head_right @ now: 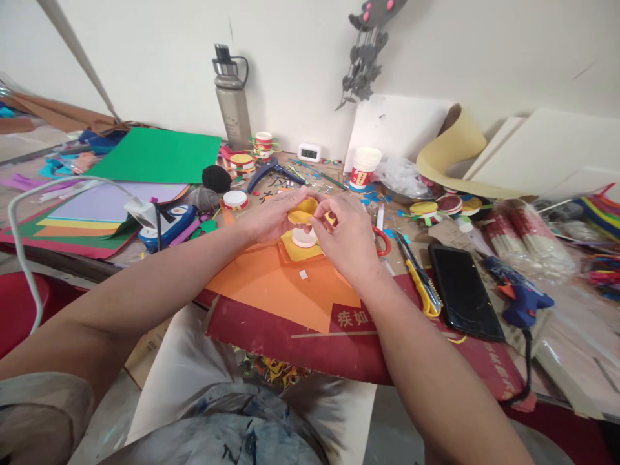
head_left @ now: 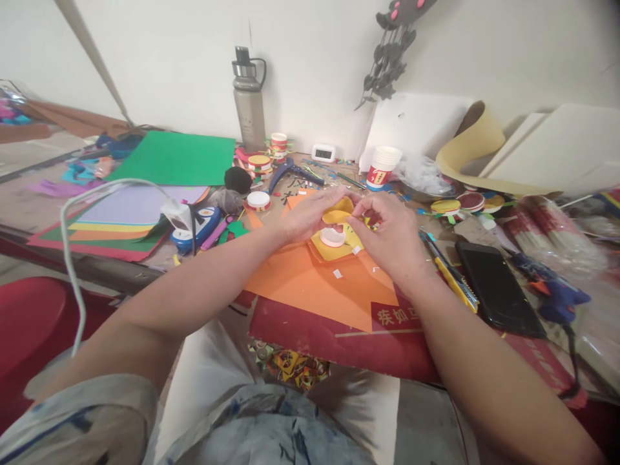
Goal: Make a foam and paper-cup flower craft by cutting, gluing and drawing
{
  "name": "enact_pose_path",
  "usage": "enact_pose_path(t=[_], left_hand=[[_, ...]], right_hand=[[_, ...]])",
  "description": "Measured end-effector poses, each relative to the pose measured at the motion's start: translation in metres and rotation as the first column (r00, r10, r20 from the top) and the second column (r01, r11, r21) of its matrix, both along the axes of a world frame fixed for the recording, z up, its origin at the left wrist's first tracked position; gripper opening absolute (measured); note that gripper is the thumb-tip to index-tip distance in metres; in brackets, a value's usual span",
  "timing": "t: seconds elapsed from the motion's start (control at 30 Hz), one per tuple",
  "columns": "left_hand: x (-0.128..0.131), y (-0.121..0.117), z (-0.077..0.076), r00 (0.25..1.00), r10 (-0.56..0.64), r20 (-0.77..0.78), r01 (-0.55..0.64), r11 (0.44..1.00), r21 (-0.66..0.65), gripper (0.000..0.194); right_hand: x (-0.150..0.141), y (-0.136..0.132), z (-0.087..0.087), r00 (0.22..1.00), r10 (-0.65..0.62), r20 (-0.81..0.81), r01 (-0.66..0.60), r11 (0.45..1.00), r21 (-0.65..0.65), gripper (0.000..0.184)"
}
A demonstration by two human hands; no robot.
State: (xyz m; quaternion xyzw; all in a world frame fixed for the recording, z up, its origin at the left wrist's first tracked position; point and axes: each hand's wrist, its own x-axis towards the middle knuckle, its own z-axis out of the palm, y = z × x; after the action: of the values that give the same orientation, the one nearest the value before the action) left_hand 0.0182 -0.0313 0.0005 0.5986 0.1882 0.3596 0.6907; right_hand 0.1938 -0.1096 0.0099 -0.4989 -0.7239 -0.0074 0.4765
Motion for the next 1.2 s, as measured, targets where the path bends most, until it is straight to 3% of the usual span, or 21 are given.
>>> enact_pose_path(t=[0.13, 0.23, 0.3, 0.4, 0.43, 0.53, 0.7, 0.83, 1.0, 1.07, 1.1, 1.2], left_hand=[[0.000, 0.005, 0.004, 0.986, 0.160, -0.047, -0.165, 0.978, -0.132, 0.063], [0.000, 0.010, 0.008, 0.977, 0.194, -0.092, -0.210, 0.950, -0.231, 0.059], [0.000, 0.012, 0.010, 0.978, 0.189, -0.091, -0.207, 0.939, -0.276, 0.047], [-0.002, 0.013, 0.011, 0.972, 0.221, -0.086, -0.237, 0.922, -0.307, 0.013], [-0.003, 0.012, 0.011, 0.967, 0.237, -0.088, -0.253, 0.920, -0.301, 0.009], [-0.006, 0.012, 0.013, 0.960, 0.259, -0.110, -0.279, 0.931, -0.235, 0.021], [-0.009, 0.023, 0.008, 0.926, 0.315, -0.208, -0.334, 0.940, -0.066, 0.029], [-0.010, 0.031, 0.001, 0.860, 0.429, -0.277, -0.411, 0.903, 0.122, 0.015], [-0.010, 0.032, -0.005, 0.780, 0.517, -0.353, -0.429, 0.852, 0.299, 0.016], [-0.010, 0.034, -0.008, 0.757, 0.541, -0.366, -0.424, 0.833, 0.355, 0.020], [-0.010, 0.035, -0.010, 0.749, 0.552, -0.368, -0.419, 0.824, 0.383, 0.022], [-0.011, 0.039, -0.015, 0.724, 0.568, -0.391, -0.379, 0.801, 0.463, 0.027]], right_hand=[[0.005, 0.006, -0.007, 0.969, -0.002, -0.247, -0.027, 0.993, -0.115, 0.010], [0.011, 0.016, -0.013, 0.901, -0.022, -0.434, -0.093, 0.966, -0.242, 0.029], [0.012, 0.020, -0.015, 0.859, -0.044, -0.510, -0.139, 0.939, -0.315, 0.033], [0.009, 0.021, -0.011, 0.799, -0.089, -0.594, -0.183, 0.906, -0.382, 0.023], [0.008, 0.020, -0.009, 0.786, -0.107, -0.609, -0.187, 0.898, -0.399, 0.018], [0.007, 0.017, -0.004, 0.778, -0.142, -0.612, -0.188, 0.877, -0.443, 0.014], [0.012, 0.013, 0.001, 0.832, -0.120, -0.542, -0.210, 0.836, -0.508, 0.022], [0.013, 0.007, 0.009, 0.905, -0.055, -0.421, -0.252, 0.728, -0.638, 0.018], [0.010, -0.002, 0.011, 0.953, 0.198, -0.228, -0.301, 0.557, -0.774, 0.017], [0.010, -0.004, 0.009, 0.952, 0.276, -0.134, -0.274, 0.564, -0.779, 0.016], [0.011, -0.004, 0.008, 0.951, 0.295, -0.089, -0.255, 0.593, -0.763, 0.016], [0.015, -0.001, 0.003, 0.969, 0.244, 0.037, -0.161, 0.739, -0.654, 0.022]])
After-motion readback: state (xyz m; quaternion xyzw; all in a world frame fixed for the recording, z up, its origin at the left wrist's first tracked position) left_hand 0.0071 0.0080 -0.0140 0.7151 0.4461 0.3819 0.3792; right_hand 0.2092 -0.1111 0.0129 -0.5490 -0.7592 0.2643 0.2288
